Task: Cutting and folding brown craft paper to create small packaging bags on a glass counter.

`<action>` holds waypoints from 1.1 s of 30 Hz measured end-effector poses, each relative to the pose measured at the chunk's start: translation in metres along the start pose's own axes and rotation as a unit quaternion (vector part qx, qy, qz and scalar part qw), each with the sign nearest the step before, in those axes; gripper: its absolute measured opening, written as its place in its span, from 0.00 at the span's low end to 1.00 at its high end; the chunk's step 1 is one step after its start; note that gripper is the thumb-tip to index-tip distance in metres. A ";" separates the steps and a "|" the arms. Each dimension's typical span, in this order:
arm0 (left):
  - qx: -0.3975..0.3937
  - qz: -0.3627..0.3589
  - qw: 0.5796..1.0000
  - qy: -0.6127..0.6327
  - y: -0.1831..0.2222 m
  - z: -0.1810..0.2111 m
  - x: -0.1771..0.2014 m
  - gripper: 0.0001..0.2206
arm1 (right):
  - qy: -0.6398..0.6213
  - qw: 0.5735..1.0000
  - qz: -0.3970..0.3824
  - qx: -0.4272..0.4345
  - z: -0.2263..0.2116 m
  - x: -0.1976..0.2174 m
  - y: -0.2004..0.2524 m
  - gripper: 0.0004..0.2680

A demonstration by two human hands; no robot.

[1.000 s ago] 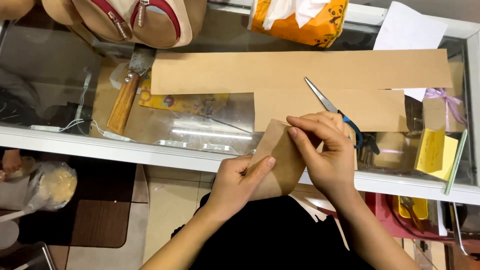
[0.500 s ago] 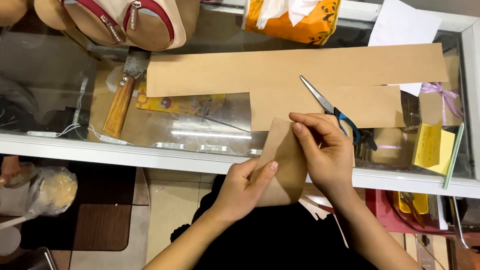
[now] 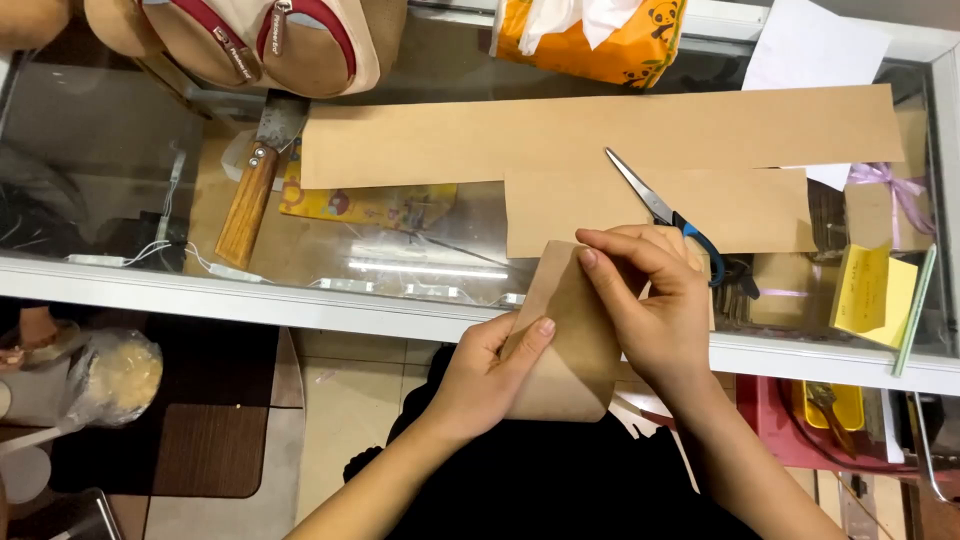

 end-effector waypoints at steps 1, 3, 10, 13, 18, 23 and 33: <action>0.000 0.000 1.000 0.000 0.000 0.002 0.000 0.18 | 0.000 1.000 0.000 0.000 -0.001 0.000 0.000 0.06; -0.002 0.000 1.000 -0.002 0.001 0.005 -0.001 0.17 | 0.001 1.000 0.000 -0.004 -0.002 0.001 0.000 0.06; 0.005 -0.015 1.000 -0.012 -0.003 0.002 0.005 0.16 | 0.033 0.999 -0.016 0.002 0.006 0.009 -0.002 0.04; 0.003 -0.033 0.998 -0.052 -0.007 0.000 0.018 0.14 | 0.062 0.997 -0.039 0.013 0.016 0.018 -0.006 0.03; 0.031 -0.083 0.976 -0.201 -0.020 0.013 0.057 0.16 | 0.086 0.995 -0.004 -0.059 0.039 0.043 -0.008 0.04; 0.032 0.039 0.989 -0.136 -0.059 -0.021 0.097 0.20 | 0.131 0.982 -0.003 -0.139 0.085 0.022 0.000 0.05; -0.261 0.191 0.791 -0.520 -0.140 -0.044 0.029 0.30 | 0.303 0.948 0.096 0.002 0.139 -0.057 -0.012 0.02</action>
Point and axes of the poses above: each hand's wrist, its own y-axis away from the middle knuckle, its own x-axis out of the back of the hand, z = x × y, the point moved 1 cm from there along -y, towards the middle knuckle, and after that the axes turned 2 degrees about -y, right-handed, at the moved point
